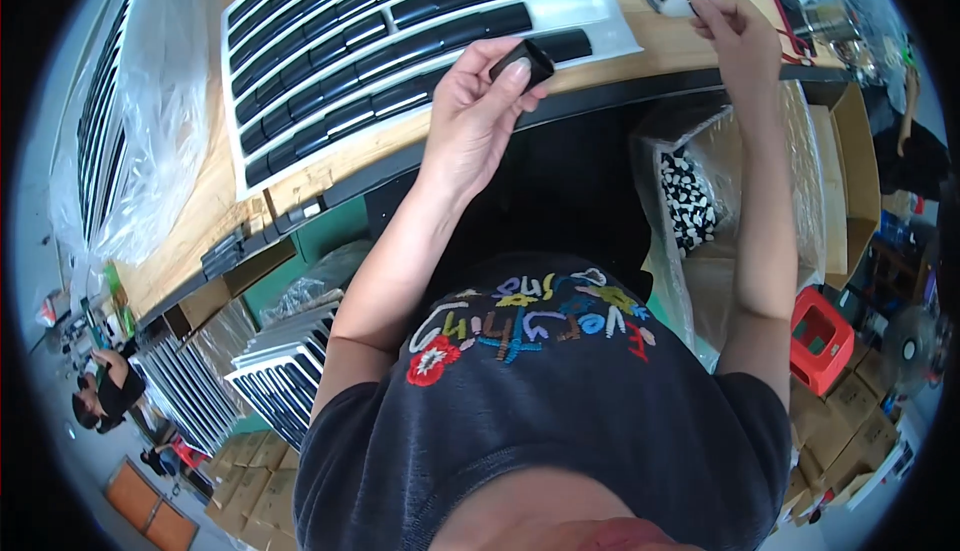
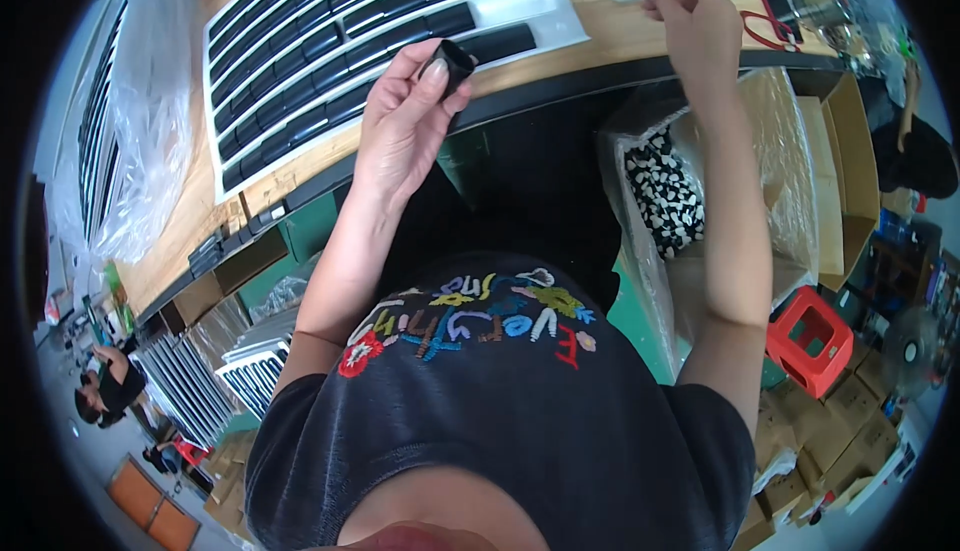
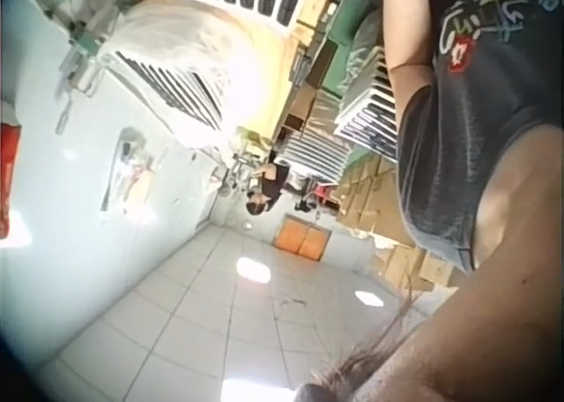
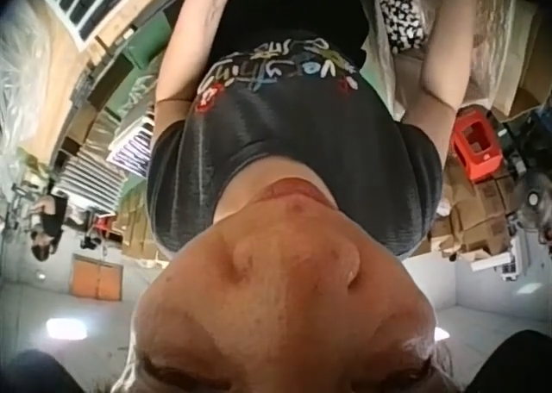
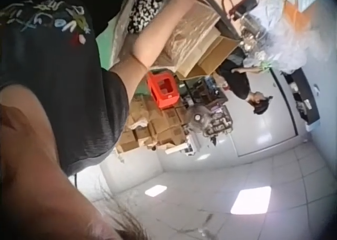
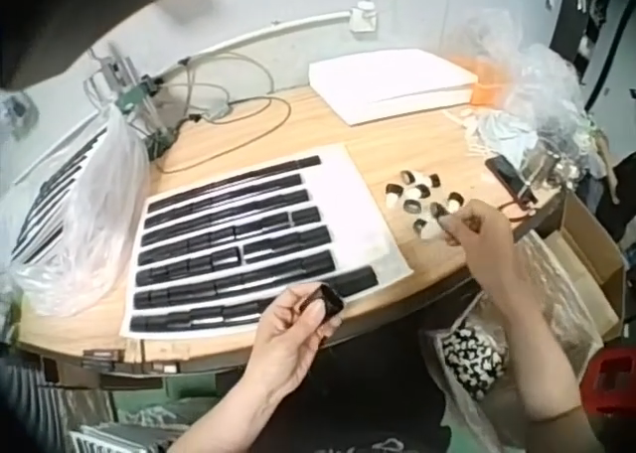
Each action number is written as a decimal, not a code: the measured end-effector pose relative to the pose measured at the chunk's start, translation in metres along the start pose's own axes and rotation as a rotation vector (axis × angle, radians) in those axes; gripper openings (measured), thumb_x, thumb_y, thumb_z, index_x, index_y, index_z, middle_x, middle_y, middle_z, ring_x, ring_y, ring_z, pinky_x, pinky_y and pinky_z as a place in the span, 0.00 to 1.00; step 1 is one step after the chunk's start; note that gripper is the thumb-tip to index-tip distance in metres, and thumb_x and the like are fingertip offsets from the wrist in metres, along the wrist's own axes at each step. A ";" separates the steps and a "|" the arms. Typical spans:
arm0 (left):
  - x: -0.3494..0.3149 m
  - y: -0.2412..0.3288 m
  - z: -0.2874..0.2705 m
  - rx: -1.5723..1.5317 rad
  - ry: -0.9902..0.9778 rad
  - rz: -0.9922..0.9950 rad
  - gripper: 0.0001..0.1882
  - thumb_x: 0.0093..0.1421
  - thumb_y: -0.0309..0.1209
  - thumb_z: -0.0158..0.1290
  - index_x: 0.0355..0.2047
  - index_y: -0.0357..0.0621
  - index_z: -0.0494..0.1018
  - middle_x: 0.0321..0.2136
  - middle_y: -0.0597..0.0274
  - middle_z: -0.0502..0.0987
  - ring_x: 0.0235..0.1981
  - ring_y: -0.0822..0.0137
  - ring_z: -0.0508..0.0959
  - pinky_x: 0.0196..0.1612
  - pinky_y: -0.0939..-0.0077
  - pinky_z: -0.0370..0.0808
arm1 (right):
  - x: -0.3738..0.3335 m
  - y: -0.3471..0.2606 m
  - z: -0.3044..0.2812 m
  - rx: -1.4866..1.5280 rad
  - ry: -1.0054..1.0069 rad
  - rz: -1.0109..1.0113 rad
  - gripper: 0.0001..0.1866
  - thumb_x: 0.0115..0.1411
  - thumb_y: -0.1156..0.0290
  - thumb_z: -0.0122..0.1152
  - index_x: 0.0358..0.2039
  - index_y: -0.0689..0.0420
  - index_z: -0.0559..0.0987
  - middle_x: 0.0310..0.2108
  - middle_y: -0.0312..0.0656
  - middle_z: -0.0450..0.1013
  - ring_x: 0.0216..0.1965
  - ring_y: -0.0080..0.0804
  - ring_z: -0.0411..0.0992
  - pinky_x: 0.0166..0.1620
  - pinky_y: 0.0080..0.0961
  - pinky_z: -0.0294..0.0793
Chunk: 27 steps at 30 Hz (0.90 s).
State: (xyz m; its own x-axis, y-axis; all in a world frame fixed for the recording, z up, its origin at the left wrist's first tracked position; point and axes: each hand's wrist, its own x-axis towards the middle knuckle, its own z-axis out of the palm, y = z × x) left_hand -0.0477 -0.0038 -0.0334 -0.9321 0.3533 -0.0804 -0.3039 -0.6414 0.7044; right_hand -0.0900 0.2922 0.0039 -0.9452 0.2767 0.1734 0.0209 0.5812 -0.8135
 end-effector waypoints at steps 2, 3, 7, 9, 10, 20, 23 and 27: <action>0.002 -0.007 -0.002 -0.020 -0.030 0.028 0.13 0.67 0.27 0.54 0.51 0.40 0.71 0.41 0.60 0.80 0.38 0.71 0.80 0.43 0.79 0.76 | -0.038 -0.038 0.018 0.337 -0.109 -0.056 0.09 0.65 0.71 0.62 0.38 0.65 0.81 0.31 0.39 0.80 0.33 0.21 0.77 0.42 0.16 0.75; 0.001 -0.007 0.000 -0.018 -0.018 0.027 0.14 0.67 0.27 0.54 0.51 0.40 0.69 0.41 0.60 0.79 0.38 0.73 0.79 0.42 0.81 0.76 | -0.058 -0.062 0.028 0.363 -0.130 -0.041 0.08 0.65 0.72 0.61 0.38 0.65 0.80 0.31 0.39 0.80 0.34 0.21 0.77 0.42 0.16 0.75; -0.005 -0.004 0.007 -0.046 -0.002 0.073 0.13 0.67 0.26 0.53 0.51 0.40 0.69 0.40 0.61 0.78 0.37 0.74 0.78 0.42 0.83 0.75 | -0.092 -0.089 0.049 0.270 -0.205 -0.105 0.06 0.65 0.75 0.61 0.37 0.65 0.79 0.32 0.39 0.79 0.36 0.20 0.77 0.44 0.17 0.75; -0.008 -0.001 0.006 0.038 -0.062 0.118 0.12 0.67 0.26 0.53 0.50 0.40 0.68 0.39 0.62 0.77 0.37 0.75 0.77 0.42 0.84 0.74 | -0.098 -0.092 0.053 0.290 -0.212 -0.093 0.05 0.65 0.76 0.61 0.36 0.65 0.79 0.32 0.38 0.78 0.35 0.18 0.76 0.43 0.16 0.74; -0.010 0.000 0.005 0.037 -0.059 0.120 0.12 0.67 0.26 0.53 0.50 0.40 0.68 0.39 0.62 0.77 0.37 0.75 0.77 0.42 0.84 0.74 | -0.101 -0.093 0.055 0.309 -0.216 -0.081 0.04 0.65 0.76 0.61 0.36 0.65 0.79 0.32 0.37 0.77 0.35 0.17 0.75 0.42 0.15 0.73; -0.048 0.006 0.000 0.211 -0.140 0.002 0.09 0.68 0.27 0.52 0.46 0.38 0.67 0.35 0.61 0.77 0.32 0.75 0.77 0.37 0.83 0.74 | -0.110 -0.101 0.051 0.233 -0.451 -0.233 0.14 0.71 0.64 0.52 0.33 0.60 0.77 0.39 0.37 0.76 0.39 0.19 0.70 0.43 0.16 0.66; -0.060 0.003 0.014 0.156 -0.131 -0.062 0.08 0.68 0.26 0.51 0.44 0.37 0.67 0.32 0.62 0.76 0.30 0.76 0.77 0.35 0.83 0.73 | -0.097 -0.102 0.061 0.373 -0.406 -0.001 0.30 0.75 0.47 0.30 0.39 0.58 0.77 0.47 0.44 0.77 0.44 0.24 0.73 0.48 0.23 0.70; -0.074 0.007 0.030 0.088 -0.065 -0.159 0.07 0.68 0.24 0.50 0.44 0.38 0.66 0.33 0.62 0.75 0.30 0.77 0.76 0.36 0.83 0.74 | -0.113 -0.124 0.089 0.658 -0.620 0.278 0.33 0.74 0.45 0.29 0.39 0.60 0.76 0.38 0.50 0.80 0.41 0.32 0.79 0.50 0.25 0.73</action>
State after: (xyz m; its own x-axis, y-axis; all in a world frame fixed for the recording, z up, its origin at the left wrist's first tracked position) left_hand 0.0254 -0.0136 -0.0012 -0.8580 0.4906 -0.1522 -0.4256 -0.5130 0.7454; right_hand -0.0143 0.1208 0.0359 -0.9425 -0.2262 -0.2459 0.2624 -0.0453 -0.9639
